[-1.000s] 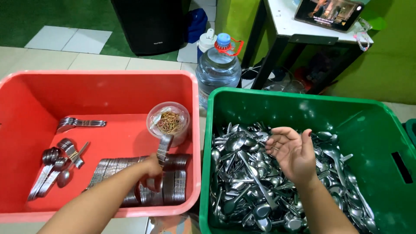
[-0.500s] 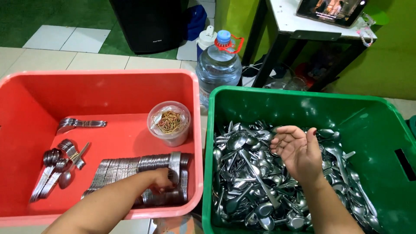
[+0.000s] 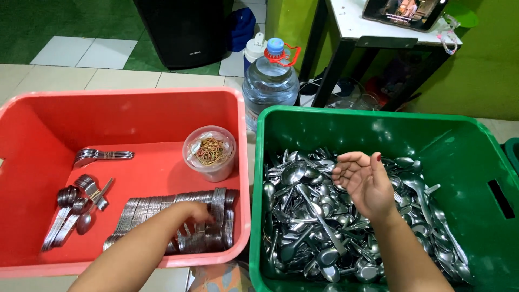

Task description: The person sorts mixed metal cutlery from a green bin into a pink bin, separating forks and spoons by hand. They gather forks into a stack, place them in the pink bin, and continue picking out additional forks from the mixed pile.

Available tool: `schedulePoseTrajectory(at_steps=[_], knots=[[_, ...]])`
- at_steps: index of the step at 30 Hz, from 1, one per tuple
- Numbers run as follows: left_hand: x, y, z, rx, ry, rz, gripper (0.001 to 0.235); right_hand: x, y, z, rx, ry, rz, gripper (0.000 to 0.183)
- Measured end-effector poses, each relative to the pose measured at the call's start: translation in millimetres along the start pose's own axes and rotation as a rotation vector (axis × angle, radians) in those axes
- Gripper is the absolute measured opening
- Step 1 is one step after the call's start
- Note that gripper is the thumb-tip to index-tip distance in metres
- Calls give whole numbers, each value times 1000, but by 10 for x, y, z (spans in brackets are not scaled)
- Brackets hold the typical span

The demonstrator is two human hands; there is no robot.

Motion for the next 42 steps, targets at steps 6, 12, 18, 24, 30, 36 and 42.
schedulePoseTrajectory(at_steps=[6, 12, 18, 24, 30, 36, 42], knots=[[-1277, -16, 1349, -163, 740, 419, 58, -195, 15, -117, 14, 52, 143, 66], [-2110, 846, 2624, 426, 1338, 1156, 36, -377, -51, -203, -31, 193, 302, 54], [-2557, 2502, 2423, 873, 1183, 1250, 29, -734, 114, -313, -151, 296, 598, 29], [-1984, 3169, 1717, 834, 733, 1701, 34, -990, 185, -412, -228, 306, 851, 26], [-1471, 3300, 1558, 706, 609, 1686, 36, -931, 40, -352, -218, 350, 852, 9], [-1399, 2963, 1437, 704, 792, 1683, 32, -1014, 41, -425, -58, 286, 953, 14], [-1524, 2921, 1180, 604, 985, 1338, 28, -1484, 1044, -216, 362, 34, 1277, 27]])
Point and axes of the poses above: each hand's wrist, its own z-axis away from the middle knuckle, its own x-axis out of the palm, y = z × x, the point moved 9 cm from there along -z, towards the middle knuckle
